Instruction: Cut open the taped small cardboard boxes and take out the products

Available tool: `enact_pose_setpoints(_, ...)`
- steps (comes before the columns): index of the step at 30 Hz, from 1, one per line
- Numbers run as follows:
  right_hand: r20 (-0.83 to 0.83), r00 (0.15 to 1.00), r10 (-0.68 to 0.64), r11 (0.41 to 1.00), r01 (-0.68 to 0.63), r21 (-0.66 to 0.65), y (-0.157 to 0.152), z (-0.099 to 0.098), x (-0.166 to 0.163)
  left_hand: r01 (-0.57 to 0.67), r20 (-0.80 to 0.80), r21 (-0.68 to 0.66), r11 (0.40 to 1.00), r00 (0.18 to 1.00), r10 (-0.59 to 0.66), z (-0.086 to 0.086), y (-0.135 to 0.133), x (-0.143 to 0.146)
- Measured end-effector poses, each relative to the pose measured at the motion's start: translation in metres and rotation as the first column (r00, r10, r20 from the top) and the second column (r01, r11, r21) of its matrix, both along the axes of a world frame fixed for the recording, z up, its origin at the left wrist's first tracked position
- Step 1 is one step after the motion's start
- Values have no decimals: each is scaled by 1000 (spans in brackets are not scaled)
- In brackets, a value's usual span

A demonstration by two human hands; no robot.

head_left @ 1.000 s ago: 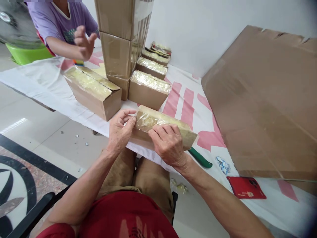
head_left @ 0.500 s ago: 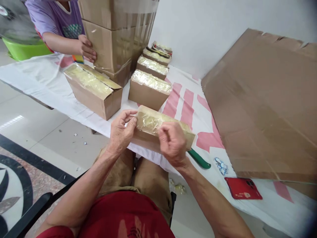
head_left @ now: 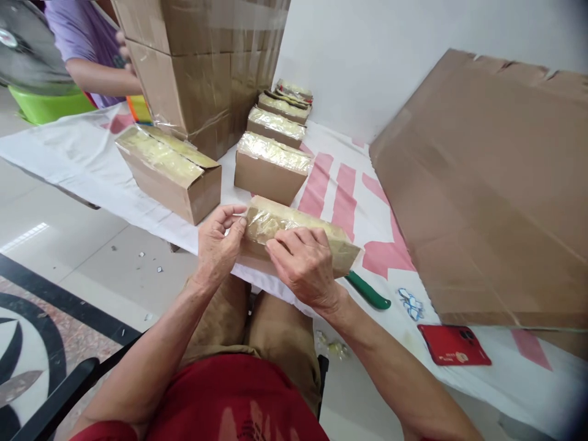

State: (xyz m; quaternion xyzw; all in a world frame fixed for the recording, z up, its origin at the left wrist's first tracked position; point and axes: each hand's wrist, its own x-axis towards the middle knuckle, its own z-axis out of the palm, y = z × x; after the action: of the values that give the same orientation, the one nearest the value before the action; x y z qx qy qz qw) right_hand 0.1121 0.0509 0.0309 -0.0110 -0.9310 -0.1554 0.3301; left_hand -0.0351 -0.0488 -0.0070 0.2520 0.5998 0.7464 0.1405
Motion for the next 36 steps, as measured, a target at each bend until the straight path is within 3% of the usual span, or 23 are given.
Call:
enact_pose_setpoints(2,-30,1000,5,1000,-5,-1,0,-2,-4,4,1,5,1000,1000,-4,0,0,0)
enact_pose_setpoints(13,-229,973,2,947,-75,-312,6,-13,-11,38,-69,26,999,997,-36,-6,2,0)
enact_pose_setpoints(24,-388,921,-27,887,-157,-434,3,-23,-7,16,-76,28,999,997,-14,-9,1,2)
enact_pose_setpoints(26,-454,889,-56,865,-184,-466,3,-19,-7,11,-75,24,1000,997,-9,-10,0,1)
enact_pose_setpoints(30,-670,707,-226,812,-243,-531,5,1,-1,-7,-72,16,1000,997,8,-8,-1,1)
enact_pose_setpoints(31,-659,717,-230,811,-233,-537,5,6,2,-12,-64,15,1000,998,13,-7,-1,0)
enact_pose_setpoints(33,-525,837,-154,839,-169,-517,0,11,5,-20,-43,12,1000,999,21,-5,0,1)
enact_pose_setpoints(36,-267,962,-55,928,-49,-370,-10,9,5,-26,-27,5,1000,999,26,-4,1,2)
